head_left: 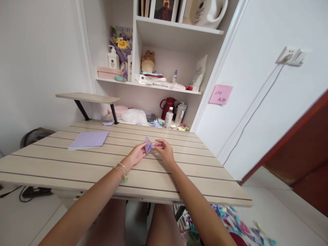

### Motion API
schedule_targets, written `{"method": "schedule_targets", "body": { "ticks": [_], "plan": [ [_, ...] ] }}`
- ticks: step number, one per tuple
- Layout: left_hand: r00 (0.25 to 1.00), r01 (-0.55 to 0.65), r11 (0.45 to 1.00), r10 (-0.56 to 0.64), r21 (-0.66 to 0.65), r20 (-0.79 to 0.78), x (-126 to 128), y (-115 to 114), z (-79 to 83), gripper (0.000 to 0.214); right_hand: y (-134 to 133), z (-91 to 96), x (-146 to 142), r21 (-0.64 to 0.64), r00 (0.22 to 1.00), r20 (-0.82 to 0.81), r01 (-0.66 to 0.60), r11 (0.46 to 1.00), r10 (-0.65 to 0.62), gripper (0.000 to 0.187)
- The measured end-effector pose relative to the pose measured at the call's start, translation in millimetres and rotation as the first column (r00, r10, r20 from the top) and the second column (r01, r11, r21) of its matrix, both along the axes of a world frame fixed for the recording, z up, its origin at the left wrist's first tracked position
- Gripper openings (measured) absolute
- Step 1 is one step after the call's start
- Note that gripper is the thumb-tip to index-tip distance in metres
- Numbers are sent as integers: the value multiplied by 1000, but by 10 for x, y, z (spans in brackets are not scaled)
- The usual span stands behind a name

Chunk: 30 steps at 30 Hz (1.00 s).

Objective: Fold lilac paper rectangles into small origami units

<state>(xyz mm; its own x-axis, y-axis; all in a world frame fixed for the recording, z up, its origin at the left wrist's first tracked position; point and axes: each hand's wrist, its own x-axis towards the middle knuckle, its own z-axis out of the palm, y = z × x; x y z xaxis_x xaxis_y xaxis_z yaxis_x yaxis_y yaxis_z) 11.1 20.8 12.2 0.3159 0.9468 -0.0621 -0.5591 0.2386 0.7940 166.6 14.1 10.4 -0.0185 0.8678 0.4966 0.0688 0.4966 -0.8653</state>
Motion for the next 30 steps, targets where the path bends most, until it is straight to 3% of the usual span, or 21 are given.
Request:
{"method": "schedule_targets", "body": {
  "ticks": [3,8,19,26,30],
  "plan": [
    [999,16,998,-14,65,-40,15,8,-46,14,-24,21,-9,81,996,86,-45,996,38,36],
    [997,-9,990,20,139,-73,37,-11,-50,17,-42,35,-4,185,983,178,8,983,-42,26],
    [967,-117,983,146,144,-209,51,-47,-38,20,-3,-34,2,103,984,174,4,995,-22,26],
    [980,-44,990,69,132,-186,42,-65,18,25,3,-26,22,19,995,94,17,1000,-19,27],
    [975,-49,988,78,144,-207,46,-78,10,23,-3,-27,22,45,991,132,25,999,-31,20]
  ]
}}
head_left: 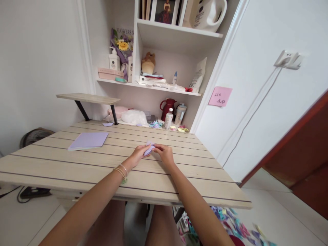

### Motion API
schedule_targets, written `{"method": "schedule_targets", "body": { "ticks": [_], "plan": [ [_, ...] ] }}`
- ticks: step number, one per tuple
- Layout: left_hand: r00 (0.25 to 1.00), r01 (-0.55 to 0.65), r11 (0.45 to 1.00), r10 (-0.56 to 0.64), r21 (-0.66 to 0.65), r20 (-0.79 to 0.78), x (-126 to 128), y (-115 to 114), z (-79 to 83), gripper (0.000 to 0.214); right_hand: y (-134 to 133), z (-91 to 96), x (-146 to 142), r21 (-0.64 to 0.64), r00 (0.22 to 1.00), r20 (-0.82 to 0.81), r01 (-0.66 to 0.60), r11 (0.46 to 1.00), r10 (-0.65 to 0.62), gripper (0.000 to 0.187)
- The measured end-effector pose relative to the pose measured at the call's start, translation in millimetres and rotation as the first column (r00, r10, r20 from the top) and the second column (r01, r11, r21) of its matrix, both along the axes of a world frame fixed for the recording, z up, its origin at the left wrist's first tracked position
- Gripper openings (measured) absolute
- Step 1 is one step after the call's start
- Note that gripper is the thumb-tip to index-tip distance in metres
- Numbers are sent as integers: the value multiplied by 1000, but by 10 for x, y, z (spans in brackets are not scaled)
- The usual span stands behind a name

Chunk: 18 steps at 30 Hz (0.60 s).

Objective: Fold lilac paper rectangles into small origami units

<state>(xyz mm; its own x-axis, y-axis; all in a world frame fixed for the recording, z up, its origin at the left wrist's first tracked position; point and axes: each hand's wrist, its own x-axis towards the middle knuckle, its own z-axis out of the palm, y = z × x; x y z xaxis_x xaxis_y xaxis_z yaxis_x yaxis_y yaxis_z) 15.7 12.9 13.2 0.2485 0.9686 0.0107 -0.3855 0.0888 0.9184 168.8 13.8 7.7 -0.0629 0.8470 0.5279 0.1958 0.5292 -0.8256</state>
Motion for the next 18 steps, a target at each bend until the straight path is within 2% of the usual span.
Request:
{"method": "schedule_targets", "body": {
  "ticks": [3,7,11,18],
  "plan": [
    [999,-29,1000,29,13,-20,11,-9,-16,19,3,-15,-9,27,999,40,-7,1000,6,19],
    [999,-31,999,31,15,-18,15,-5,-29,16,-4,-21,-24,46,999,27,22,999,-23,33],
    [998,-58,998,58,14,-20,9,4,-32,18,-26,-1,-37,67,999,45,7,998,-10,21],
    [1000,-8,994,5,108,31,-6,-30,57,29,14,11,-22,-136,968,-252,-59,989,24,30]
  ]
}}
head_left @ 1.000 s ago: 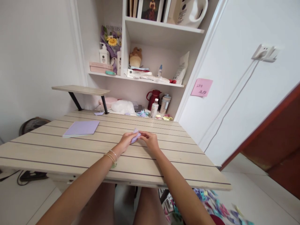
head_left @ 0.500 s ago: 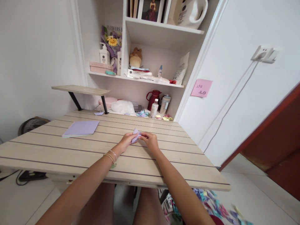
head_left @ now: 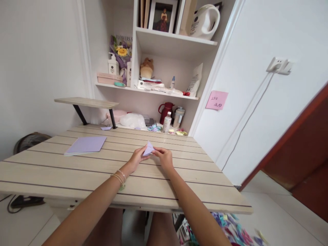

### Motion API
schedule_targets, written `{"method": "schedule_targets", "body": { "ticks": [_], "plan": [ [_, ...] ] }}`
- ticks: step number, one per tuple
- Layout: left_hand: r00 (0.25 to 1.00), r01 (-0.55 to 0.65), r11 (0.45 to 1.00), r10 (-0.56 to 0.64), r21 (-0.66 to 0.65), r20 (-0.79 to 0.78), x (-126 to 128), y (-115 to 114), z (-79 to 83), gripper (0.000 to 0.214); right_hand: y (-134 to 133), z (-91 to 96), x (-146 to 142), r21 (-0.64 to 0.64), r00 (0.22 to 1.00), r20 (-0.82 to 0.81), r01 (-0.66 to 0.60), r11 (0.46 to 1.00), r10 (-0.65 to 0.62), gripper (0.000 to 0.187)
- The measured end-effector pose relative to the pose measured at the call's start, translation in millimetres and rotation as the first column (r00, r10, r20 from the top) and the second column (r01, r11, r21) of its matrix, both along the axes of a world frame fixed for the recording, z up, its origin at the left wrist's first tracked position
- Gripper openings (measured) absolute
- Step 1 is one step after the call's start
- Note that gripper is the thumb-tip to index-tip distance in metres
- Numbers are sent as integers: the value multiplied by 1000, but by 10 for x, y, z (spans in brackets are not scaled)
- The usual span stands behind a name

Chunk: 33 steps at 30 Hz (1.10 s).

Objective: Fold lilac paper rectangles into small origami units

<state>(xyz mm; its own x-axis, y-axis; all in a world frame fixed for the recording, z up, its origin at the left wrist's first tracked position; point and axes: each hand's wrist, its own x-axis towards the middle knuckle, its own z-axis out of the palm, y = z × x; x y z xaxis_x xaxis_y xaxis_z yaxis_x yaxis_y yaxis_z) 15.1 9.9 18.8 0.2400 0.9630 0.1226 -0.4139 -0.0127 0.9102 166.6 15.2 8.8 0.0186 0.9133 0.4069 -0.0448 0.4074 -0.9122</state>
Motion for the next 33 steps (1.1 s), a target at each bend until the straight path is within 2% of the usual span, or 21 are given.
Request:
{"method": "schedule_targets", "body": {
  "ticks": [4,7,9,13,16,20,23,25,26,30,33],
  "plan": [
    [995,-22,993,33,117,-94,13,-44,42,28,29,9,23,-37,996,-93,-20,999,16,31],
    [977,-42,965,95,260,-193,26,-68,47,27,21,21,22,-27,998,-58,-42,999,40,27],
    [969,-60,952,127,300,-210,32,-74,37,28,9,30,16,-16,998,-19,-56,998,56,24],
    [974,-20,973,72,232,-215,46,-76,-10,42,-10,43,20,-3,999,-6,-34,999,34,22],
    [979,-3,973,50,232,-197,68,-83,-36,51,-1,44,32,-21,999,-52,-14,1000,12,23],
    [977,-14,971,65,240,-205,84,-73,-26,45,40,27,31,-115,990,-135,-44,992,28,26],
    [968,-157,951,202,266,-148,63,-24,-21,42,61,4,26,-179,983,-181,-55,982,22,31],
    [954,-263,938,287,225,-84,37,18,-34,47,59,-5,27,-209,982,-185,-61,976,21,32],
    [954,-276,943,293,187,-68,24,38,-45,48,53,-5,29,-222,983,-180,-68,973,28,32],
    [970,-225,971,231,79,-77,-10,83,-82,35,30,7,35,-241,988,-142,-93,966,60,29],
    [971,-231,972,233,38,-49,-15,90,-92,28,44,6,41,-236,984,-162,-105,966,67,30]
  ]
}}
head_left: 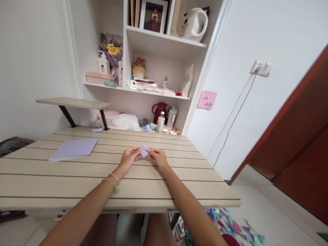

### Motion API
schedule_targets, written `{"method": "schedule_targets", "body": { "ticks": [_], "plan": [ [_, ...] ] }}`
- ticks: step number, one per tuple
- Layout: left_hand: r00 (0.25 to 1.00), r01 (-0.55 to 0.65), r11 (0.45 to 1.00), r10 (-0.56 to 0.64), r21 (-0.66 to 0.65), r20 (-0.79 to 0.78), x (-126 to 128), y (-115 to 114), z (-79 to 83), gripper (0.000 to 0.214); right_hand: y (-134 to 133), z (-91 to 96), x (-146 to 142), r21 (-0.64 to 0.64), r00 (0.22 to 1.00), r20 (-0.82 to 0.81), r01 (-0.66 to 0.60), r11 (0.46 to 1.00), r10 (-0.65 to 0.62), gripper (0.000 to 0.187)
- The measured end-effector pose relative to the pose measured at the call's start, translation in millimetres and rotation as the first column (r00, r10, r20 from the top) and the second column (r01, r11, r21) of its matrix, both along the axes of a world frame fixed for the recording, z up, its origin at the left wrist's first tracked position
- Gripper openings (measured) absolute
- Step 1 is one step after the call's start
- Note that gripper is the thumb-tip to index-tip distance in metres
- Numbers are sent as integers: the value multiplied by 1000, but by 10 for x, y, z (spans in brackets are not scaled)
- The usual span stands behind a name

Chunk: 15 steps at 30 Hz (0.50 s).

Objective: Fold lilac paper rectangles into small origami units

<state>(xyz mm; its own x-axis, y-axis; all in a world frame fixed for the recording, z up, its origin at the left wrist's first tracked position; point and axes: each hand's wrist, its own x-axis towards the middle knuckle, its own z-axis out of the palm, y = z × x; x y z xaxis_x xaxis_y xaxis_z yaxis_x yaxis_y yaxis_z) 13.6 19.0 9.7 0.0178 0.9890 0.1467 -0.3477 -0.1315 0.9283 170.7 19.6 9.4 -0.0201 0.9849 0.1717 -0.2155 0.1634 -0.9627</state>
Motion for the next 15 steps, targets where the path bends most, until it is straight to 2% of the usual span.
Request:
{"method": "schedule_targets", "body": {
  "ticks": [5,10,12,15],
  "plan": [
    [998,-43,999,44,-16,51,-8,7,-2,26,29,0,20,5,996,-87,17,1000,-17,35],
    [995,-86,996,86,-14,46,-16,30,-21,24,-33,25,-11,61,999,27,-40,997,39,36],
    [997,-73,997,74,-15,26,-11,28,-24,23,-48,21,-33,77,997,63,-56,995,51,36],
    [1000,8,1000,-8,-26,-12,4,2,-17,25,-25,4,-34,77,998,66,1,997,-6,30]
  ]
}}
